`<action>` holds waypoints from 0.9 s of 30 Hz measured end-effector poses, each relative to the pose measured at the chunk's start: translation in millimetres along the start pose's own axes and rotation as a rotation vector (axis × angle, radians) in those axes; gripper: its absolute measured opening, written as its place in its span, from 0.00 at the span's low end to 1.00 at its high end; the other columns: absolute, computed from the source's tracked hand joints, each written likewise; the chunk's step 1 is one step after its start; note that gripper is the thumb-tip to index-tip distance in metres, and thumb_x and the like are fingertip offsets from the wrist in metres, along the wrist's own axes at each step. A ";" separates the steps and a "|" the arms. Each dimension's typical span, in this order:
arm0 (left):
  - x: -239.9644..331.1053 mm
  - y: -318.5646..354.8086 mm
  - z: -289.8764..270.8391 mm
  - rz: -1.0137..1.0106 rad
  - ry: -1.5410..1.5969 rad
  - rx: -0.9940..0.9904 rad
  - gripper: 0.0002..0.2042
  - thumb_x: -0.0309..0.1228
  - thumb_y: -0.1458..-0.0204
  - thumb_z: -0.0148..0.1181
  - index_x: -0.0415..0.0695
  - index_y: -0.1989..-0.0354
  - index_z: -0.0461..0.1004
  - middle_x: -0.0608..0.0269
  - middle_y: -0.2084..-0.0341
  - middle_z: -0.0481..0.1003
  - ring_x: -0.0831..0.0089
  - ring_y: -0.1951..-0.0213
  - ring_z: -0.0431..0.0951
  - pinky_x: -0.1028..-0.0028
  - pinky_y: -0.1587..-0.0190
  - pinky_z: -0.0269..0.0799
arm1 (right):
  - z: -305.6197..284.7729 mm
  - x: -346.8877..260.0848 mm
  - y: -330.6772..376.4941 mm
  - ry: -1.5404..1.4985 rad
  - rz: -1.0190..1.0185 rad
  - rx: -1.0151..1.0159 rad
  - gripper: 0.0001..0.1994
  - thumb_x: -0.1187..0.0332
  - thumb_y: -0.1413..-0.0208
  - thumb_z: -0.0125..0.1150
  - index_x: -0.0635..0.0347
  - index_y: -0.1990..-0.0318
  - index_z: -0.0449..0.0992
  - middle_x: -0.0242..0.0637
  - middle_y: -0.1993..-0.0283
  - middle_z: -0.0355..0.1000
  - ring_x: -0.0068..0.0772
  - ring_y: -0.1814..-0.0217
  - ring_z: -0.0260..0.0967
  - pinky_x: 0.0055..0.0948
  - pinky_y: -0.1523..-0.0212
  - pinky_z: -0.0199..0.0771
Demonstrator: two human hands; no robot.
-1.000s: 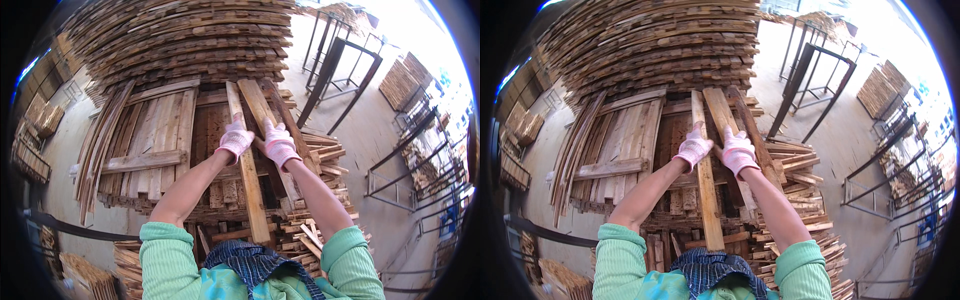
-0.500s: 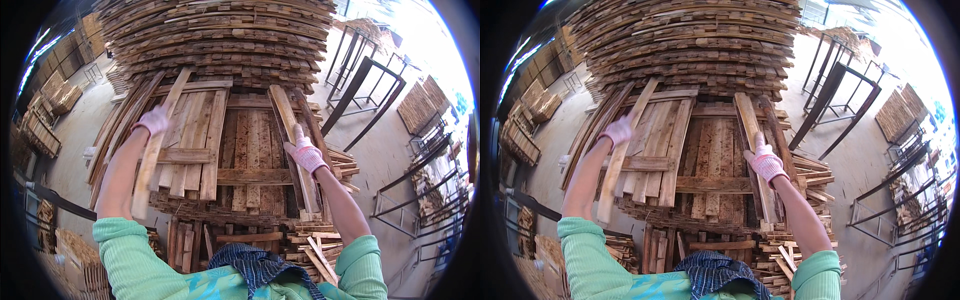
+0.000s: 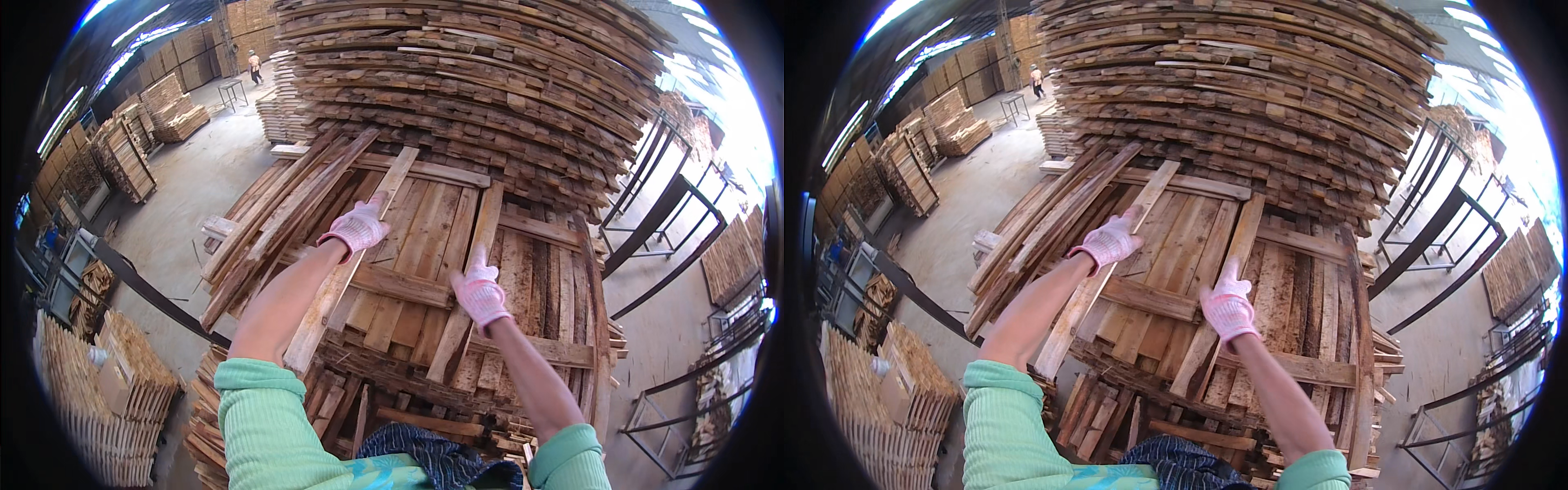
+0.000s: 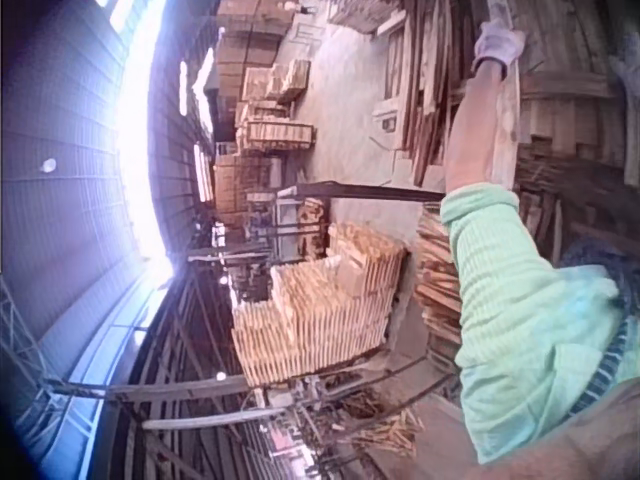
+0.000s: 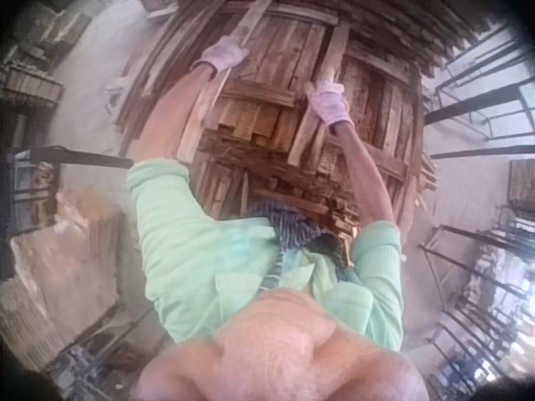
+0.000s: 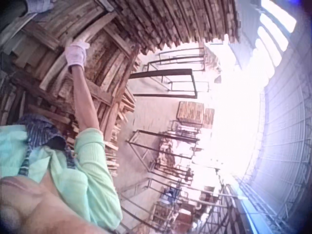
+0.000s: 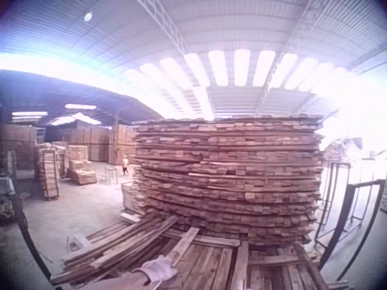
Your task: The person picks up several pieces of wood by hand and places them onto a large stack.
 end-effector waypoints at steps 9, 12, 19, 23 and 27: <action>18.0 19.5 -8.8 0.021 -0.336 0.394 0.36 0.48 0.47 0.63 0.55 0.29 0.57 0.47 0.43 0.65 0.46 0.41 0.67 0.50 0.44 0.68 | -22.7 23.2 -5.1 -0.140 -0.008 0.061 0.41 0.61 0.45 0.63 0.50 0.25 0.50 0.70 0.36 0.57 0.61 0.43 0.71 0.46 0.44 0.74; 36.6 31.4 1.3 0.406 -0.608 0.583 0.29 0.47 0.47 0.63 0.54 0.36 0.66 0.54 0.42 0.66 0.51 0.38 0.65 0.48 0.39 0.62 | -49.9 46.6 14.4 -0.223 0.070 0.092 0.36 0.61 0.41 0.63 0.54 0.27 0.53 0.61 0.38 0.58 0.45 0.50 0.75 0.40 0.46 0.75; 64.6 29.6 28.6 0.593 -0.633 0.203 0.22 0.45 0.41 0.57 0.52 0.40 0.71 0.55 0.48 0.73 0.58 0.43 0.72 0.51 0.36 0.60 | 12.0 70.0 -3.1 -0.997 0.358 0.176 0.23 0.51 0.32 0.52 0.57 0.39 0.68 0.43 0.52 0.71 0.28 0.63 0.64 0.24 0.52 0.70; 90.4 30.1 27.5 0.733 -0.623 0.205 0.20 0.44 0.41 0.57 0.49 0.44 0.74 0.54 0.49 0.74 0.57 0.44 0.72 0.49 0.37 0.61 | 37.9 93.0 -45.4 -0.823 0.149 0.122 0.20 0.56 0.32 0.52 0.54 0.38 0.69 0.44 0.50 0.70 0.35 0.53 0.67 0.30 0.42 0.67; 86.6 40.6 13.3 0.858 -0.222 0.202 0.16 0.36 0.43 0.60 0.46 0.48 0.76 0.50 0.57 0.77 0.51 0.51 0.76 0.56 0.47 0.72 | -14.4 52.2 -12.5 -0.172 -0.308 -0.077 0.24 0.63 0.34 0.54 0.47 0.31 0.64 0.51 0.39 0.65 0.51 0.40 0.68 0.39 0.39 0.70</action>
Point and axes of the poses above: each hand's wrist, its own y-axis away from the middle knuckle, its own z-axis out of the palm, x = y × z, the point moved 6 cm from there along -y, towards the middle knuckle
